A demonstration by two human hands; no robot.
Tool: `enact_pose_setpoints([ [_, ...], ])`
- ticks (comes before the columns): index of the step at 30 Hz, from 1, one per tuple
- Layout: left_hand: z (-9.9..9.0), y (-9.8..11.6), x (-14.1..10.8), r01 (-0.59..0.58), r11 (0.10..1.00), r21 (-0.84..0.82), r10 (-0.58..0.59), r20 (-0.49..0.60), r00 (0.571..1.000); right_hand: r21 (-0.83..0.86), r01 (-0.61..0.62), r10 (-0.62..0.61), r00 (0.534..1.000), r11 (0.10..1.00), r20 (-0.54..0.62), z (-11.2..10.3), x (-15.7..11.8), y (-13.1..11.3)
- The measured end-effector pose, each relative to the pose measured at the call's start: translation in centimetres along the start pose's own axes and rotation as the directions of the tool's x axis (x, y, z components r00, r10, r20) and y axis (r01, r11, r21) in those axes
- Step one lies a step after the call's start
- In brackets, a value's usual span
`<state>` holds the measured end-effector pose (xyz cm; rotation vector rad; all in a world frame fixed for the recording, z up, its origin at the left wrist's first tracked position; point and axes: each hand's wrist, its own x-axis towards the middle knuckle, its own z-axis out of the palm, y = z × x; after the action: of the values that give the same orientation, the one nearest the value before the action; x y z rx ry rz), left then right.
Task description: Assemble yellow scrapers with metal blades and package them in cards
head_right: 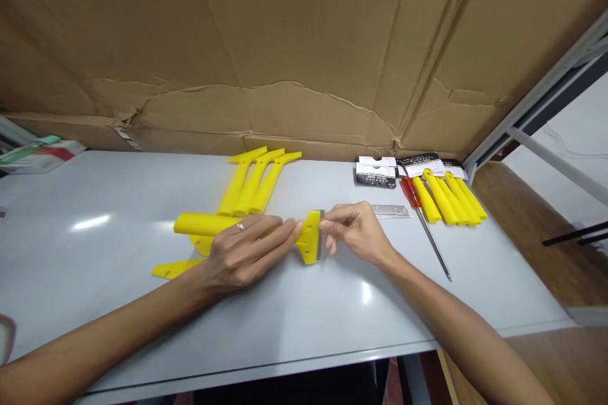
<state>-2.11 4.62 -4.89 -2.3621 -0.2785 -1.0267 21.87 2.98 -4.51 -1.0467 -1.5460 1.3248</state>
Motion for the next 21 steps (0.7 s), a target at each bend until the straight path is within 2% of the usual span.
enact_pose_setpoints([
  [4, 0.1, -0.4, -0.2, -0.017, 0.999, 0.031, 0.016, 0.034, 0.999, 0.063, -0.057, 0.054, 0.997, 0.996, 0.045, -0.4, 0.3, 0.0],
  [6, 0.3, -0.6, -0.5, 0.012, 0.998, 0.055, -0.014, 0.041, 0.999, 0.122, -0.105, 0.095, 0.992, 0.987, 0.086, -0.7, 0.6, 0.0],
  [9, 0.4, -0.8, -0.7, 0.184, 0.983, -0.001, -0.184, -0.004, 0.983, 0.170, -0.093, 0.086, 0.995, 0.981, 0.046, -1.0, 0.9, 0.2],
  [11, -0.1, -1.0, -0.3, 0.369, 0.919, -0.141, -0.376, -0.025, 0.926, 0.157, -0.043, 0.048, 0.999, 0.987, -0.022, -1.2, 1.0, 0.2],
  [12, -0.5, -1.1, 0.2, 0.482, 0.842, -0.242, -0.497, 0.000, 0.868, 0.145, -0.020, 0.028, 0.998, 0.989, -0.051, -1.2, 0.9, 0.1],
  [13, -1.1, -1.3, 0.7, 0.594, 0.720, -0.359, -0.617, 0.060, 0.784, 0.138, 0.000, 0.010, 0.997, 0.990, -0.072, -1.2, 0.9, 0.0],
  [14, -1.7, -1.4, 1.2, 0.695, 0.545, -0.470, -0.718, 0.166, 0.676, 0.136, 0.019, -0.007, 0.996, 0.991, -0.086, -1.2, 0.8, -0.2],
  [15, -2.4, -1.6, 1.8, 0.764, 0.319, -0.561, -0.777, 0.307, 0.550, 0.136, 0.041, -0.028, 0.995, 0.990, -0.098, -1.1, 0.6, -0.5],
  [16, -3.0, -1.8, 2.3, 0.779, 0.089, -0.621, -0.770, 0.453, 0.449, 0.134, 0.069, -0.054, 0.993, 0.989, -0.109, -1.0, 0.5, -0.8],
  [17, -3.5, -2.0, 2.7, 0.757, -0.103, -0.645, -0.730, 0.566, 0.384, 0.126, 0.099, -0.084, 0.989, 0.987, -0.123, -0.8, 0.3, -1.1],
  [18, -3.8, -2.1, 2.9, 0.719, -0.254, -0.647, -0.678, 0.649, 0.345, 0.108, 0.133, -0.117, 0.982, 0.985, -0.146, -0.6, 0.1, -1.4],
  [19, -3.9, -2.1, 3.1, 0.679, -0.362, -0.639, -0.628, 0.706, 0.329, 0.074, 0.171, -0.156, 0.971, 0.982, -0.181, -0.4, -0.1, -1.6],
  [21, -3.8, -1.7, 3.0, 0.627, -0.486, -0.609, -0.558, 0.768, 0.314, -0.067, 0.257, -0.265, 0.925, 0.964, -0.272, 0.1, -0.6, -2.0],
])
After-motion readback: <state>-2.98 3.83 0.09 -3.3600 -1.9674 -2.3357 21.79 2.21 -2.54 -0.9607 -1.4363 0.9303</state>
